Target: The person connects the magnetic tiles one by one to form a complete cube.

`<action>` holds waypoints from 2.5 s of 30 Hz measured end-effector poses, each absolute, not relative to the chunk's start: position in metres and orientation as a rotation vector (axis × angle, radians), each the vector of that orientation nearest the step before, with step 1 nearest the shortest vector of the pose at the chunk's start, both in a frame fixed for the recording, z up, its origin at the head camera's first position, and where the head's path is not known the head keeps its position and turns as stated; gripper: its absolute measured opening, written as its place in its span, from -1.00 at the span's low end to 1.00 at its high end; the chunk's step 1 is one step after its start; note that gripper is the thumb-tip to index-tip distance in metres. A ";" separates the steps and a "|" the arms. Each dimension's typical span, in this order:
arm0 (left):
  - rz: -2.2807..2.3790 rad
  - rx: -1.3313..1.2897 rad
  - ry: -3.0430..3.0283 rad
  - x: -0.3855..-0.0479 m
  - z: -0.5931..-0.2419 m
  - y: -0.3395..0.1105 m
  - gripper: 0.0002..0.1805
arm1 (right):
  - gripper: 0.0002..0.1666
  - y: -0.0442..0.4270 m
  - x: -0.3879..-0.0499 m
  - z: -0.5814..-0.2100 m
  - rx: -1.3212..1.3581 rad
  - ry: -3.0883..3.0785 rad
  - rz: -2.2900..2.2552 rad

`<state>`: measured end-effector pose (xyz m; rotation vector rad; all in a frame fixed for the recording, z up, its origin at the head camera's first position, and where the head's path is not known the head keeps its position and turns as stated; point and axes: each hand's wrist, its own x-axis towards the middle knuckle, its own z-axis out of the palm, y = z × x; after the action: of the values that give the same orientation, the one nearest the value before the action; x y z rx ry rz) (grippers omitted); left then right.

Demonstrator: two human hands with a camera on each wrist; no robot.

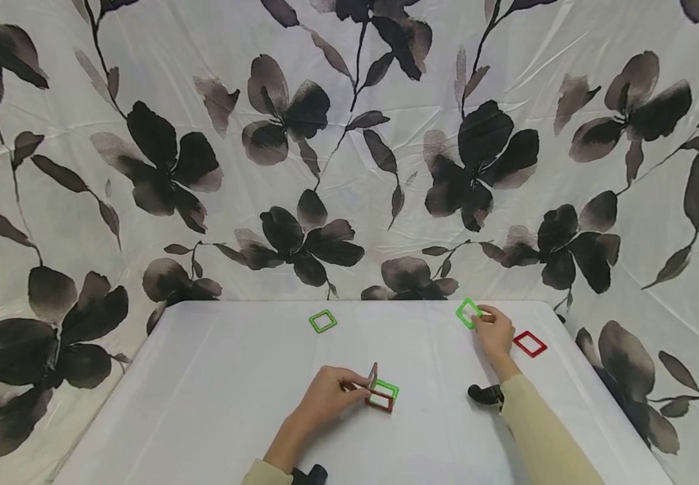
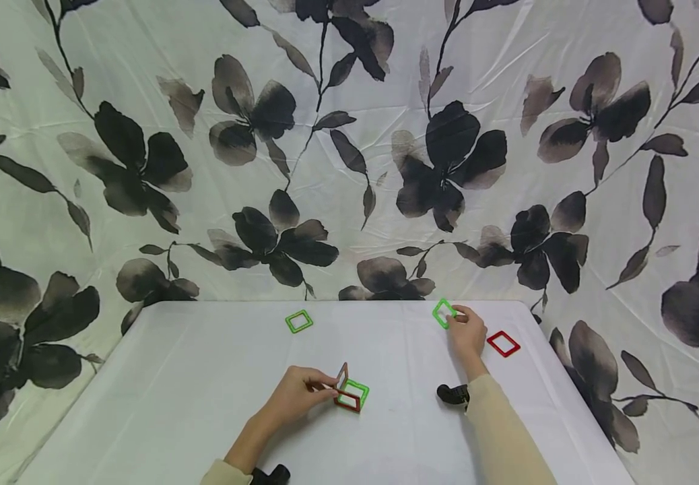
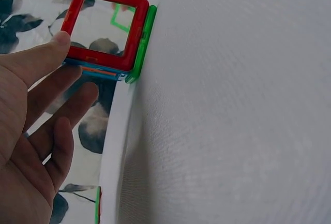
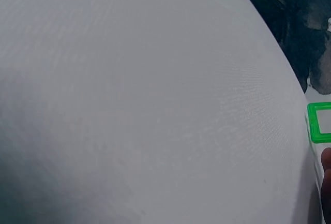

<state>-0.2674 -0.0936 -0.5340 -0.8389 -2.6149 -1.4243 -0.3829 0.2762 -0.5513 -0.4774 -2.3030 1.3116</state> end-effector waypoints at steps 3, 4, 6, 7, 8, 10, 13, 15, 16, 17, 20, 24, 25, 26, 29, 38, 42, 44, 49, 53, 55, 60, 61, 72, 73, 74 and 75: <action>-1.416 -0.843 -2.615 -0.268 -0.533 -0.094 -0.77 | -0.65 0.274 -0.379 -0.550 -0.415 -2.292 1.315; -1.413 -0.845 -2.613 -0.268 -0.533 -0.094 -0.77 | -0.65 0.272 -0.378 -0.550 -0.393 -2.290 1.312; -1.414 -0.842 -2.615 -0.269 -0.533 -0.094 -0.76 | -0.66 0.270 -0.375 -0.549 -0.346 -2.286 1.310; -1.417 -0.840 -2.614 -0.269 -0.534 -0.095 -0.76 | -0.67 0.269 -0.374 -0.548 -0.328 -2.285 1.303; -1.421 -0.836 -2.615 -0.269 -0.534 -0.095 -0.76 | -0.67 0.267 -0.372 -0.548 -0.310 -2.282 1.301; -1.434 -0.833 -2.616 -0.269 -0.535 -0.095 -0.76 | -0.68 0.265 -0.370 -0.548 -0.281 -2.271 1.299; -1.442 -0.830 -2.611 -0.268 -0.536 -0.094 -0.75 | -0.69 0.262 -0.366 -0.549 -0.245 -2.261 1.304; -1.445 -0.829 -2.605 -0.268 -0.537 -0.094 -0.75 | -0.69 0.261 -0.365 -0.549 -0.222 -2.268 1.299; -1.445 -0.829 -2.602 -0.268 -0.537 -0.093 -0.75 | -0.69 0.261 -0.364 -0.550 -0.212 -2.272 1.298; -1.447 -0.830 -2.600 -0.268 -0.537 -0.093 -0.75 | -0.69 0.260 -0.363 -0.549 -0.203 -2.277 1.296; -1.460 -0.827 -2.603 -0.268 -0.537 -0.092 -0.76 | -0.69 0.258 -0.359 -0.549 -0.180 -2.286 1.295; -1.465 -0.819 -2.617 -0.268 -0.537 -0.092 -0.77 | -0.70 0.253 -0.353 -0.545 -0.140 -2.262 1.324; -1.462 -0.814 -2.621 -0.268 -0.537 -0.091 -0.77 | -0.70 0.251 -0.352 -0.544 -0.124 -2.252 1.330; -1.461 -0.814 -2.622 -0.268 -0.538 -0.091 -0.78 | -0.70 0.249 -0.350 -0.543 -0.107 -2.244 1.334; -1.460 -0.810 -2.624 -0.268 -0.538 -0.091 -0.78 | -0.71 0.243 -0.345 -0.538 -0.059 -2.213 1.349; -1.472 -0.809 -2.620 -0.267 -0.535 -0.092 -0.78 | -0.75 0.219 -0.328 -0.523 0.117 -2.205 1.350; -1.479 -0.809 -2.617 -0.267 -0.536 -0.093 -0.79 | -0.75 0.211 -0.322 -0.518 0.191 -2.194 1.338; -1.473 -0.812 -2.616 -0.268 -0.537 -0.093 -0.79 | -0.75 0.207 -0.319 -0.516 0.212 -2.192 1.340; -1.493 -0.823 -2.609 -0.268 -0.538 -0.093 -0.77 | -0.73 0.200 -0.309 -0.514 0.253 -2.180 1.361; -1.515 -0.826 -2.608 -0.267 -0.538 -0.092 -0.76 | -0.72 0.194 -0.301 -0.513 0.274 -2.176 1.381; -1.511 -0.823 -2.608 -0.267 -0.538 -0.092 -0.76 | -0.72 0.191 -0.296 -0.513 0.283 -2.188 1.389; -1.501 -0.819 -2.607 -0.267 -0.538 -0.092 -0.78 | -0.72 0.183 -0.287 -0.514 0.332 -2.197 1.397; -1.500 -0.821 -2.606 -0.267 -0.538 -0.092 -0.78 | -0.72 0.182 -0.285 -0.514 0.347 -2.192 1.397; -1.480 -0.822 -2.611 -0.267 -0.536 -0.091 -0.77 | -0.71 0.170 -0.274 -0.526 0.482 -2.177 1.406; -1.479 -0.825 -2.608 -0.267 -0.537 -0.091 -0.77 | -0.71 0.169 -0.273 -0.527 0.491 -2.181 1.405; -1.476 -0.827 -2.606 -0.267 -0.537 -0.091 -0.77 | -0.71 0.168 -0.272 -0.528 0.497 -2.188 1.411; -1.475 -0.828 -2.603 -0.268 -0.537 -0.091 -0.77 | -0.71 0.167 -0.272 -0.528 0.506 -2.192 1.417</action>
<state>-0.2676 -0.0914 -0.5371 -0.8280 -2.6030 -1.4752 -0.2716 0.1670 -0.5283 0.5059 -2.1924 1.4172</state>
